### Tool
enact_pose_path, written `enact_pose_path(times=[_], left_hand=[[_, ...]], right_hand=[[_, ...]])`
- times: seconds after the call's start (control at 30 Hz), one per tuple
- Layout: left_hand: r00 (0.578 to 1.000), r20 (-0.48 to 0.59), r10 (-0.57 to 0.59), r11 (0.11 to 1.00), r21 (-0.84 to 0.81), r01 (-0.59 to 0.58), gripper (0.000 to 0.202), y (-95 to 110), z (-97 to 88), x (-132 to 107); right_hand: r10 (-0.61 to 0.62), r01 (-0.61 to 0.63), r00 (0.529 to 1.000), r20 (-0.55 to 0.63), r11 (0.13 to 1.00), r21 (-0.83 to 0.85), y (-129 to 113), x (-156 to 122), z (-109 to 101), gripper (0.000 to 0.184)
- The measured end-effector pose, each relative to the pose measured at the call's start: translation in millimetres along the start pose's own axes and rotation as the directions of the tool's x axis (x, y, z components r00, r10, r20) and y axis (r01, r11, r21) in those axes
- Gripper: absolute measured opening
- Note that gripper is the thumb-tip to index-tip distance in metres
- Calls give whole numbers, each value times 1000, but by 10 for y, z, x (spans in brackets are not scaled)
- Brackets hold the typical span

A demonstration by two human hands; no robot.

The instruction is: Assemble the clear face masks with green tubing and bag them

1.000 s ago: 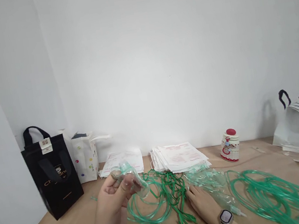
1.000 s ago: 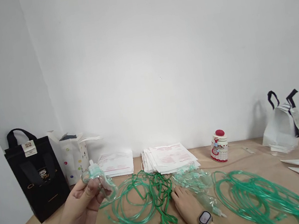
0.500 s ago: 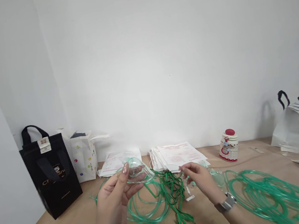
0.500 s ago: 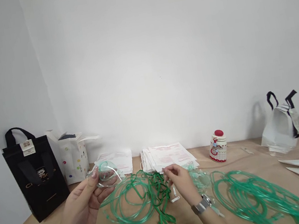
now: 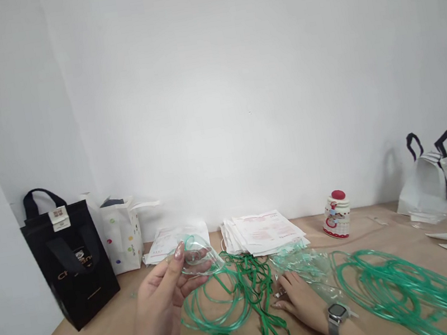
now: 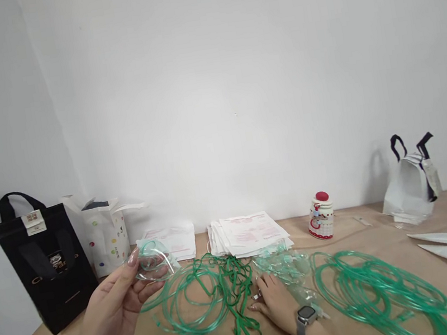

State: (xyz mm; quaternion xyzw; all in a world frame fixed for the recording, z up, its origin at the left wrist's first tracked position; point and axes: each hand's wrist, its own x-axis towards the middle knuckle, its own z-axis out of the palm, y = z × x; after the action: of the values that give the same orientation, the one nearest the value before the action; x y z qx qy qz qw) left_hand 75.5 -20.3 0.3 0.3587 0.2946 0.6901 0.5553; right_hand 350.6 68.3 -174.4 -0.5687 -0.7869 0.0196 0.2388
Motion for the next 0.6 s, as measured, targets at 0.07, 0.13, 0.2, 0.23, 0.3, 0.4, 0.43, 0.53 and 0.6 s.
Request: enact_pose_path(times=[0.07, 0.13, 0.2, 0.23, 0.3, 0.4, 0.43, 0.53, 0.6], left_hand=[[1000, -2, 6, 1000, 6, -6, 19, -12, 0, 6], [1000, -3, 7, 1000, 13, -7, 19, -19, -3, 11], [1000, -1, 8, 1000, 21, -8, 20, -20, -6, 13], [1000, 5, 6, 1000, 28, -6, 20, -19, -7, 12], [1000, 17, -1, 999, 40, 1, 21, -16, -9, 12], [1000, 26, -8, 999, 48, 7, 21, -17, -14, 12], [1000, 23, -6, 999, 47, 5, 20, -18, -16, 13], [1000, 23, -1, 999, 51, -1, 20, -23, -22, 19], [1000, 31, 0, 999, 50, -2, 20, -26, -25, 23]], right_hand=[[-19, 19, 1000, 10, 999, -43, 15, -6, 49, 9], [-37, 38, 999, 16, 996, -78, 30, 22, 79, 4], [-55, 57, 998, 22, 993, -106, 48, 57, 106, 3], [-63, 65, 998, 24, 991, -118, 56, 71, 121, 4], [-77, 80, 997, 25, 987, -140, 67, 89, 151, 7], [-97, 100, 995, 23, 982, -160, 73, 99, 192, 12], [-101, 103, 995, 21, 981, -162, 74, 101, 204, 14], [-96, 96, 995, 8, 983, -154, 80, 105, 232, 14], [-85, 84, 996, -3, 986, -142, 87, 109, 243, 12]])
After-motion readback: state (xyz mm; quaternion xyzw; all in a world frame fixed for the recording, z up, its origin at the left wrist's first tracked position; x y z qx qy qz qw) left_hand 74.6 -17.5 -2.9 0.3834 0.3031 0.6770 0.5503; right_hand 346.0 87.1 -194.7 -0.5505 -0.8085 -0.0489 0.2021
